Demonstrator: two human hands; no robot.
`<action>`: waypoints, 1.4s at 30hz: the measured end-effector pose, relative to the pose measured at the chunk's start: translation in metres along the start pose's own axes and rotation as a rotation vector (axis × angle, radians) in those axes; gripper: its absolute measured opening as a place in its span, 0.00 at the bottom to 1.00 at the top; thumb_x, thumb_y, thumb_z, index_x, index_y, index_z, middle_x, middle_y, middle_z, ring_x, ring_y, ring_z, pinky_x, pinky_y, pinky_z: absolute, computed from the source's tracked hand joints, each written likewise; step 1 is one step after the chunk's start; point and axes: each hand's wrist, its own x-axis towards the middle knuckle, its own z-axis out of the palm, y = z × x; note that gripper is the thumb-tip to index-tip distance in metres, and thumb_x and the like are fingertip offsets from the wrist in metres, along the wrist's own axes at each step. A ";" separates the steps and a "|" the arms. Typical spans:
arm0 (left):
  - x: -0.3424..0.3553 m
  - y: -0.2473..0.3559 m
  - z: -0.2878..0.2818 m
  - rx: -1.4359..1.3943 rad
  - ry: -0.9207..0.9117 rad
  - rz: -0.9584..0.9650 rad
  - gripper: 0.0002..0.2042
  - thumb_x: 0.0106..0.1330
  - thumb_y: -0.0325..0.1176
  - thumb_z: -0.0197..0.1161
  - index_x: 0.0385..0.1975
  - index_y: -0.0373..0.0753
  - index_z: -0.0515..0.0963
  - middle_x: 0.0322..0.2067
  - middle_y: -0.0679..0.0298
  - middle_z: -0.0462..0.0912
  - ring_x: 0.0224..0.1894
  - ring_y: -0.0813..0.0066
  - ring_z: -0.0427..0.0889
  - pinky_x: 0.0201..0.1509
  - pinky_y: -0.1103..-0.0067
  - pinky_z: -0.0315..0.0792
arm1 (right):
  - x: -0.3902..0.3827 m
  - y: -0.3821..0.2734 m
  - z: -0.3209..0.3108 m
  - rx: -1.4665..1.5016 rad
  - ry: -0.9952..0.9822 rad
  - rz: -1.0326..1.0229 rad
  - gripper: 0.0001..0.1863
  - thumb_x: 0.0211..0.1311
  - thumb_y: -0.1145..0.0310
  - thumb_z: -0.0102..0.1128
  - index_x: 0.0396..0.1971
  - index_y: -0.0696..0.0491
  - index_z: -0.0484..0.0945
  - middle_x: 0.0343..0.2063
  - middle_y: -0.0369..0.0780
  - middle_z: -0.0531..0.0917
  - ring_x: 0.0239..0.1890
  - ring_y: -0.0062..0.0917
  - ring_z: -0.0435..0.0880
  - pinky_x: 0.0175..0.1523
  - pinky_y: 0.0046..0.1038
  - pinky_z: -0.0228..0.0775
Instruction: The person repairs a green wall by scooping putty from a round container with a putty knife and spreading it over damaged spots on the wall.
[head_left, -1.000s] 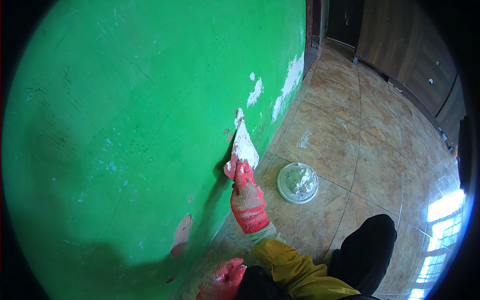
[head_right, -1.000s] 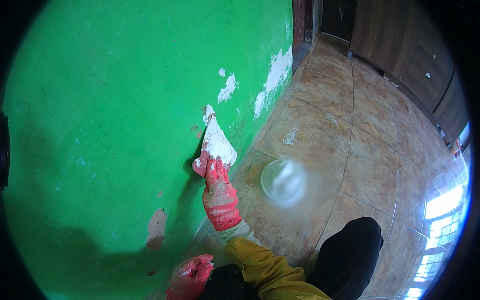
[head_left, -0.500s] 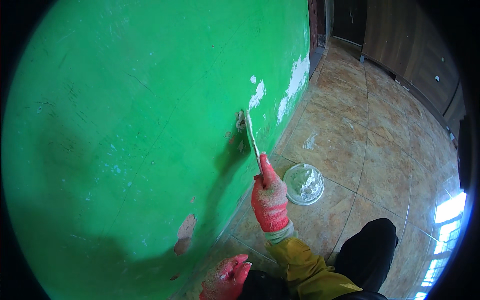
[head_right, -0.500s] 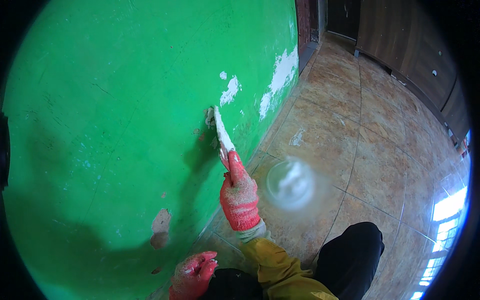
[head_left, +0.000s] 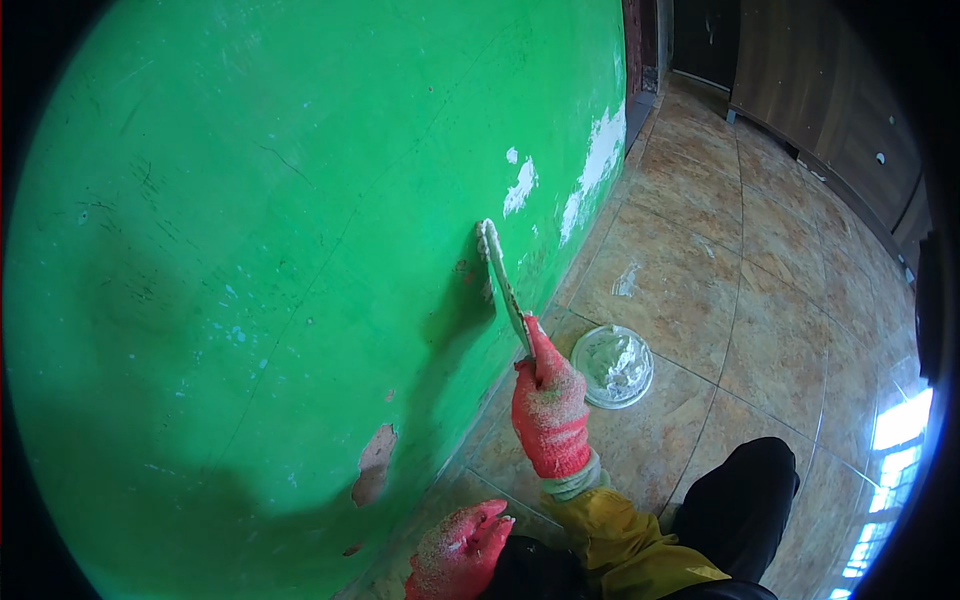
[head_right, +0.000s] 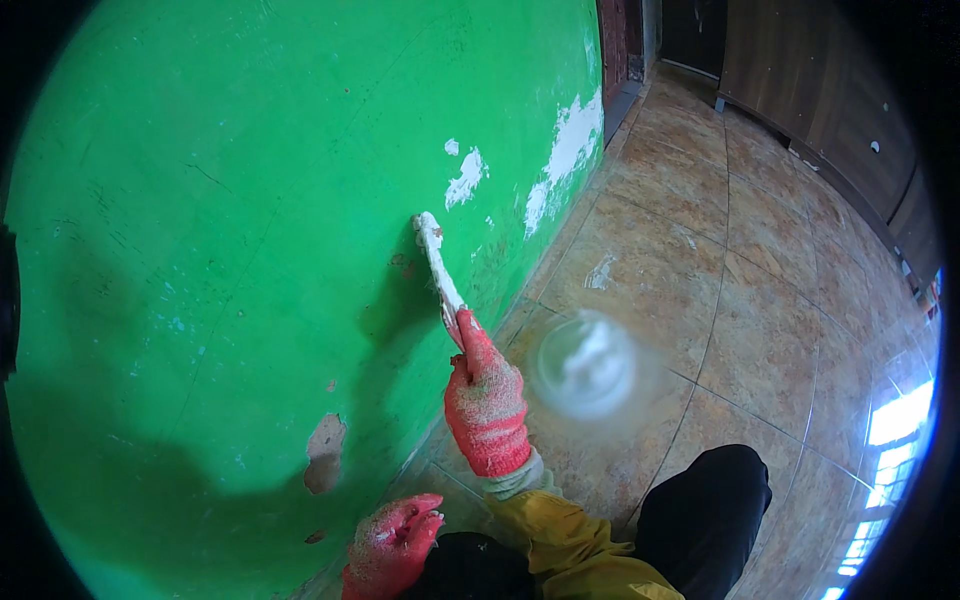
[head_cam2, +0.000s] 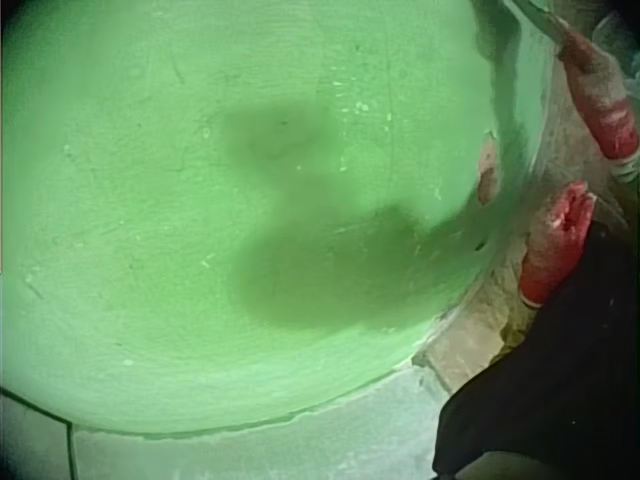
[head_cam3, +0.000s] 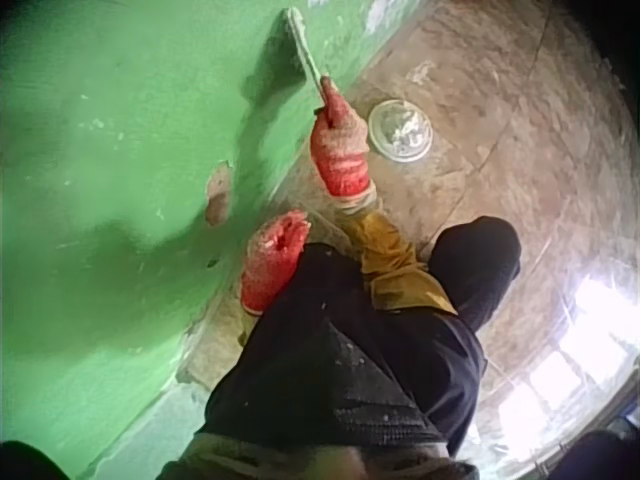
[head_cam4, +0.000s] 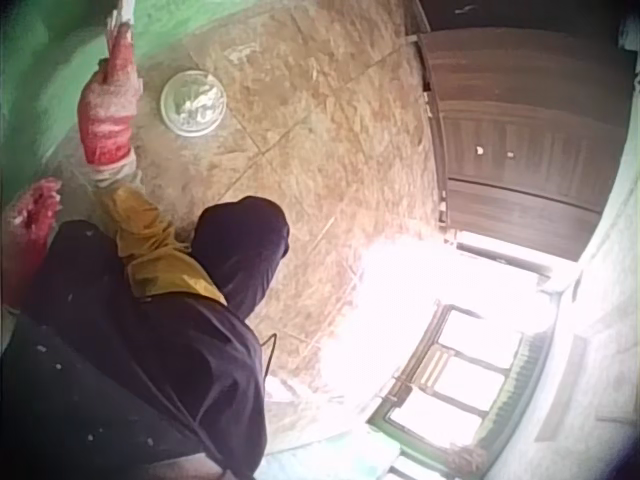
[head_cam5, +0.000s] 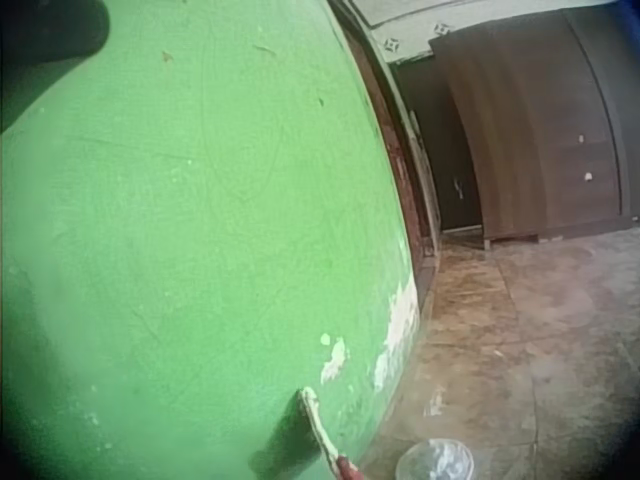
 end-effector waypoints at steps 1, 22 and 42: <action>0.000 0.001 0.001 -0.001 -0.001 0.001 0.06 0.60 0.28 0.64 0.35 0.36 0.79 0.33 0.61 0.83 0.36 0.72 0.82 0.40 0.80 0.75 | 0.002 0.000 -0.002 0.019 0.001 0.027 0.29 0.54 0.84 0.48 0.58 0.49 0.70 0.34 0.47 0.79 0.32 0.32 0.79 0.39 0.28 0.72; 0.006 0.005 0.007 -0.072 0.021 0.039 0.08 0.60 0.28 0.65 0.38 0.35 0.78 0.31 0.63 0.83 0.34 0.75 0.81 0.38 0.81 0.74 | 0.005 0.022 0.011 -0.033 0.071 -0.255 0.29 0.54 0.86 0.47 0.59 0.51 0.69 0.36 0.44 0.82 0.31 0.21 0.79 0.40 0.22 0.71; 0.085 0.054 0.052 -0.542 -0.568 -0.147 0.18 0.68 0.38 0.56 0.52 0.34 0.70 0.34 0.65 0.79 0.29 0.82 0.76 0.29 0.85 0.70 | 0.074 -0.045 -0.146 0.819 -0.478 0.561 0.15 0.64 0.76 0.48 0.50 0.56 0.72 0.38 0.36 0.81 0.36 0.20 0.78 0.43 0.21 0.71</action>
